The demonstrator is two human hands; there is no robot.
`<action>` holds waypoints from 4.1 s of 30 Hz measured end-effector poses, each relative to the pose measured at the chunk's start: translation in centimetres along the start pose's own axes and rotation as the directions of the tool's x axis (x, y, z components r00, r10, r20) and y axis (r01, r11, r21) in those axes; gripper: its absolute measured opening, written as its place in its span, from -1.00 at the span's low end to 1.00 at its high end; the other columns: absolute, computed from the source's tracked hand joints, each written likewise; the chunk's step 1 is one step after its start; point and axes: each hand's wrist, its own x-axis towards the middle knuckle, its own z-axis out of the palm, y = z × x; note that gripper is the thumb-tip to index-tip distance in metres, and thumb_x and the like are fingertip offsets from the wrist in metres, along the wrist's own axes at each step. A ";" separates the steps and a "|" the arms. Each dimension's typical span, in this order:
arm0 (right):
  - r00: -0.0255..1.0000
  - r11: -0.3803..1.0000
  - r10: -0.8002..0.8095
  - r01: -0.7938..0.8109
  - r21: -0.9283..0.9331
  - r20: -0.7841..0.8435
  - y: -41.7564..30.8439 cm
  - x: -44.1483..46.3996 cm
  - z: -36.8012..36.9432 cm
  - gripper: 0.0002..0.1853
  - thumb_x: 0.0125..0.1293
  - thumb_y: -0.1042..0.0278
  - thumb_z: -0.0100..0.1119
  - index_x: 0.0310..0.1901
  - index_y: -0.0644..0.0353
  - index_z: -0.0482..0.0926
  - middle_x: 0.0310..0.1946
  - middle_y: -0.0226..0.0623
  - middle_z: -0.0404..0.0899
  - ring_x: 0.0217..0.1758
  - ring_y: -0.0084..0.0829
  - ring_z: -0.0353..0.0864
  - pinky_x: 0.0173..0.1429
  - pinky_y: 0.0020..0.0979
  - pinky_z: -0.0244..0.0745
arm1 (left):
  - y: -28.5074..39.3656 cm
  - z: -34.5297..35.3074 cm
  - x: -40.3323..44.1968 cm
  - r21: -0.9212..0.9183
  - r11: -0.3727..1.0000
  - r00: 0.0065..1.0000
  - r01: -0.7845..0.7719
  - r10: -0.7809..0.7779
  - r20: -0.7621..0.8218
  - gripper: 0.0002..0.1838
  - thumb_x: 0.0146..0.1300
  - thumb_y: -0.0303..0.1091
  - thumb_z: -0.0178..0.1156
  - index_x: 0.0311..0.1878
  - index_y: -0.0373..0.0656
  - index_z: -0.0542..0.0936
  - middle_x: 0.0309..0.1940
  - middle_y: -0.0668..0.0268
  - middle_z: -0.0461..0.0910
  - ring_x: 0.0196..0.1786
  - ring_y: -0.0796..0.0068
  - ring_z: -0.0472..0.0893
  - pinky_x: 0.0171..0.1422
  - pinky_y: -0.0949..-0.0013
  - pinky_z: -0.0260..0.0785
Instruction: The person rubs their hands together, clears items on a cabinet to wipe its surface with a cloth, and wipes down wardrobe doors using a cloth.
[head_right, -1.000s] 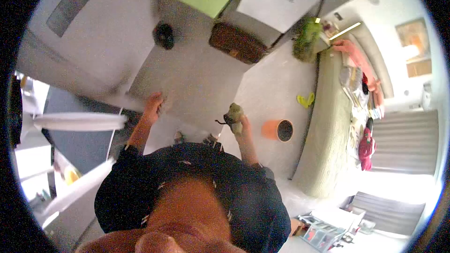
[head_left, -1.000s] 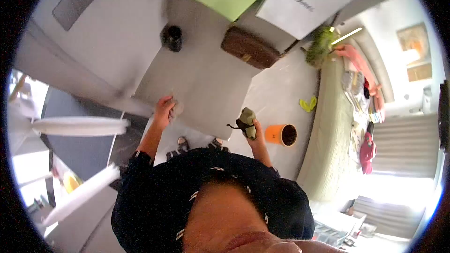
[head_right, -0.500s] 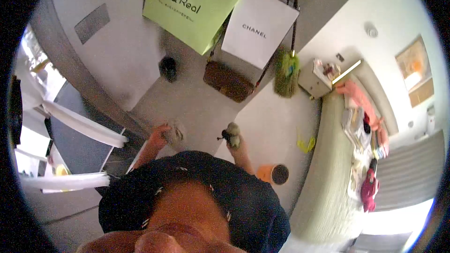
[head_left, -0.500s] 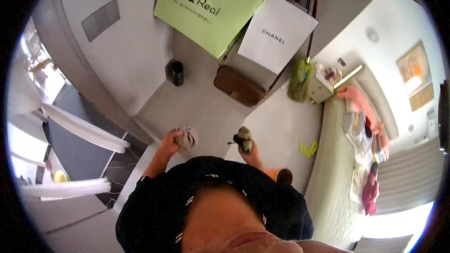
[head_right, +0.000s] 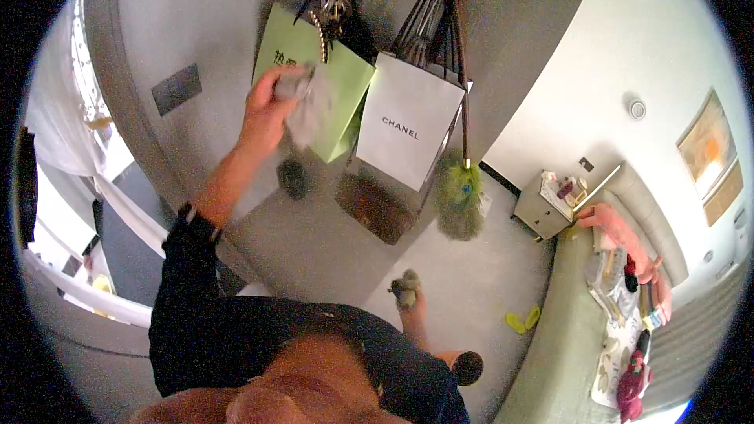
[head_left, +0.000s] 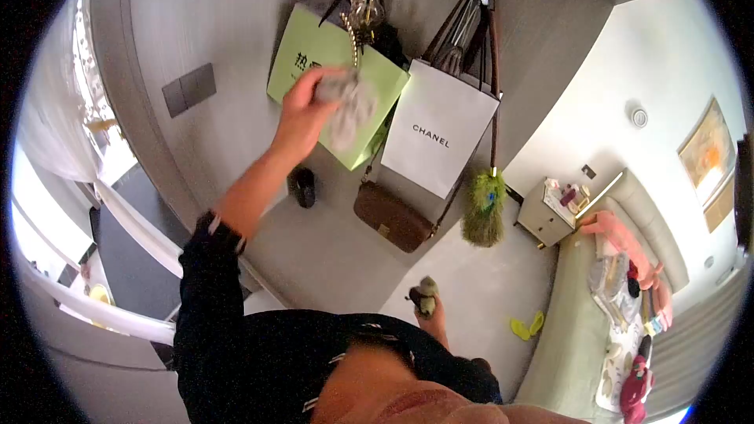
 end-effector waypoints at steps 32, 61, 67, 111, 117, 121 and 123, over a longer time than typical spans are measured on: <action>0.429 0.658 -0.691 0.706 -0.261 -0.581 2.2 -18.4 -2.7 -0.51 0.28 0.11 -0.10 0.15 0.24 0.36 -0.03 -0.14 0.51 -0.02 -0.20 0.53 -0.01 -0.21 0.50 | -7.8 -5.7 36.5 0.743 0.340 0.731 -0.577 0.621 0.283 -0.57 0.30 -0.35 0.02 0.24 -0.08 0.35 0.17 0.07 0.39 0.18 0.08 0.41 0.21 0.15 0.26; -0.270 -0.948 -0.274 0.239 -0.212 0.923 -37.7 -3.5 54.6 -0.63 0.13 0.36 0.08 0.02 0.16 0.49 0.04 -0.17 0.45 0.14 -0.13 0.40 0.27 -0.18 0.23 | -2.6 -12.4 -1.3 0.869 0.484 0.968 -0.101 0.249 -0.026 -0.57 0.16 -0.56 0.06 0.14 -0.22 0.45 0.11 0.15 0.47 0.16 0.25 0.44 0.24 0.27 0.25; -0.153 -0.992 0.072 0.089 0.086 0.986 -38.1 1.2 50.8 -0.67 0.05 0.29 0.13 -0.10 0.11 0.54 0.00 -0.27 0.48 0.17 -0.27 0.36 0.29 -0.18 0.17 | -1.9 -4.3 -24.0 0.824 0.462 0.933 0.329 -0.022 -0.360 -0.63 0.16 -0.46 0.12 0.07 -0.31 0.48 0.01 0.08 0.54 0.08 0.20 0.50 0.18 0.27 0.30; -0.701 -0.450 -0.446 0.713 0.537 0.557 -45.4 16.0 44.8 -0.53 -0.08 0.30 0.20 -0.02 0.13 0.47 0.05 -0.13 0.42 -0.01 -0.10 0.44 -0.02 -0.11 0.35 | -14.3 34.7 -33.5 0.126 0.717 0.307 0.686 -0.128 -0.943 -0.73 0.17 -0.55 0.05 -0.04 -0.36 0.47 -0.18 0.26 0.53 -0.16 0.51 0.48 -0.05 0.44 0.34; -0.509 -0.271 0.222 0.787 0.554 0.831 -29.7 27.8 15.2 -0.70 0.06 0.35 0.13 -0.10 -0.10 0.53 0.16 -0.45 0.40 0.24 -0.35 0.33 0.30 -0.19 0.18 | -14.7 35.4 -34.3 0.171 0.827 0.430 0.535 -0.093 -0.898 -0.69 0.17 -0.58 0.05 0.02 -0.35 0.47 -0.12 0.24 0.52 -0.09 0.46 0.50 0.03 0.41 0.34; -0.406 -0.044 0.321 0.896 0.441 0.856 -31.7 31.3 11.1 -0.71 0.05 0.37 0.11 -0.12 -0.01 0.53 0.13 -0.44 0.42 0.21 -0.30 0.35 0.25 -0.23 0.26 | -13.7 38.6 -36.9 0.175 0.725 0.357 0.666 -0.104 -0.928 -0.64 0.16 -0.61 0.05 0.07 -0.34 0.46 -0.07 0.20 0.51 -0.01 0.43 0.49 0.11 0.38 0.32; -0.338 -0.085 0.219 0.928 0.363 0.915 -37.2 28.6 17.0 -0.82 0.02 0.44 0.11 -0.28 0.07 0.53 -0.10 -0.39 0.52 0.06 -0.24 0.44 0.11 -0.21 0.36 | -12.5 40.4 -37.4 0.201 0.675 0.323 0.710 -0.059 -0.945 -0.65 0.16 -0.61 0.06 0.06 -0.35 0.46 -0.07 0.19 0.51 -0.01 0.41 0.50 0.11 0.37 0.33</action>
